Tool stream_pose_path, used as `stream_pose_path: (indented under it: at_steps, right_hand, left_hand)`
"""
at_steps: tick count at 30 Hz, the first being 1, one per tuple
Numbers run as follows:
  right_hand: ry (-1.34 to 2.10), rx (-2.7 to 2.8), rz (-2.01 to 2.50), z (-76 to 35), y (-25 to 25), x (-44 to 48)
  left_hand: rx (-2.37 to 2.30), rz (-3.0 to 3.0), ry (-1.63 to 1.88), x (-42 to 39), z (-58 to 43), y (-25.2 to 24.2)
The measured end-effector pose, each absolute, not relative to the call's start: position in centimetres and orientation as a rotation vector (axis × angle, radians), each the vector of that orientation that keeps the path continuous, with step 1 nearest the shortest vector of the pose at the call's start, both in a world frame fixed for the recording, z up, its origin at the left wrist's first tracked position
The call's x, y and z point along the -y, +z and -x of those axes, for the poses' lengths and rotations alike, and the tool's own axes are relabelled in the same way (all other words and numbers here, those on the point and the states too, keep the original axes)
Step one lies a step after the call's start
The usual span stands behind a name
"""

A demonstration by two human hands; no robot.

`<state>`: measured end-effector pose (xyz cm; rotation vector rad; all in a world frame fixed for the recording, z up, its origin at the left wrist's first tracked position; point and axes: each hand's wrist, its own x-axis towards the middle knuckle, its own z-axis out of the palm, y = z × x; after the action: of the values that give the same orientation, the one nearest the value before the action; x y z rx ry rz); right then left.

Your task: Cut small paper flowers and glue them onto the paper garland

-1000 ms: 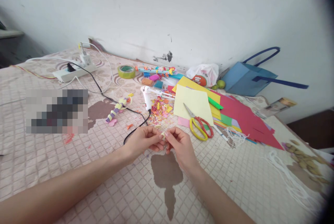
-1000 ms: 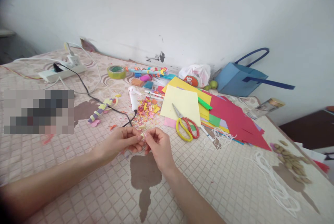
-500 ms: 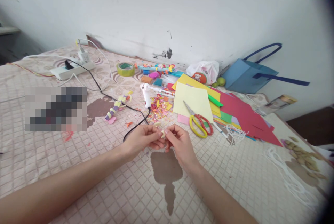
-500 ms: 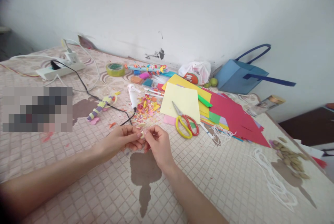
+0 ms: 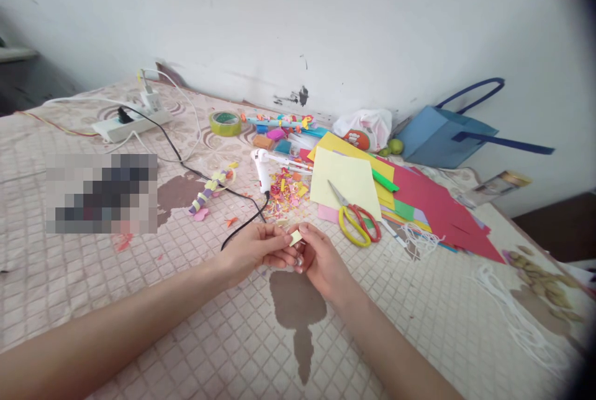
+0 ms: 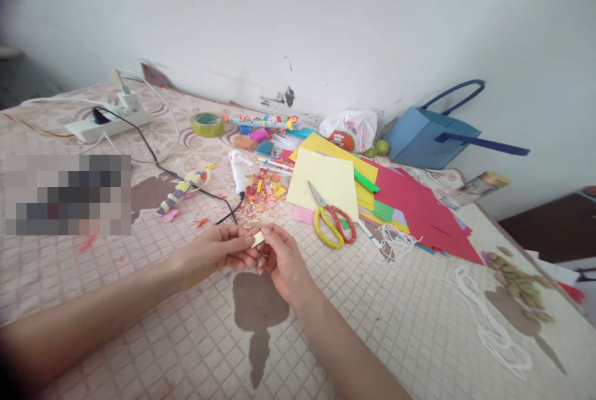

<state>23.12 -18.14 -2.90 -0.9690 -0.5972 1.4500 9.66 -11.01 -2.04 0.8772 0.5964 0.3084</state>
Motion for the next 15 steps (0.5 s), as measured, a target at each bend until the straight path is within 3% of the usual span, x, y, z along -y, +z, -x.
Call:
stream_pose_path:
  at_steps: [15]
  right_hand:
    - [1.452,0.546,0.991,-23.04,-3.25,18.10]
  left_hand:
    - [-0.604,-0.878,0.278,11.21,-9.80,-1.87]
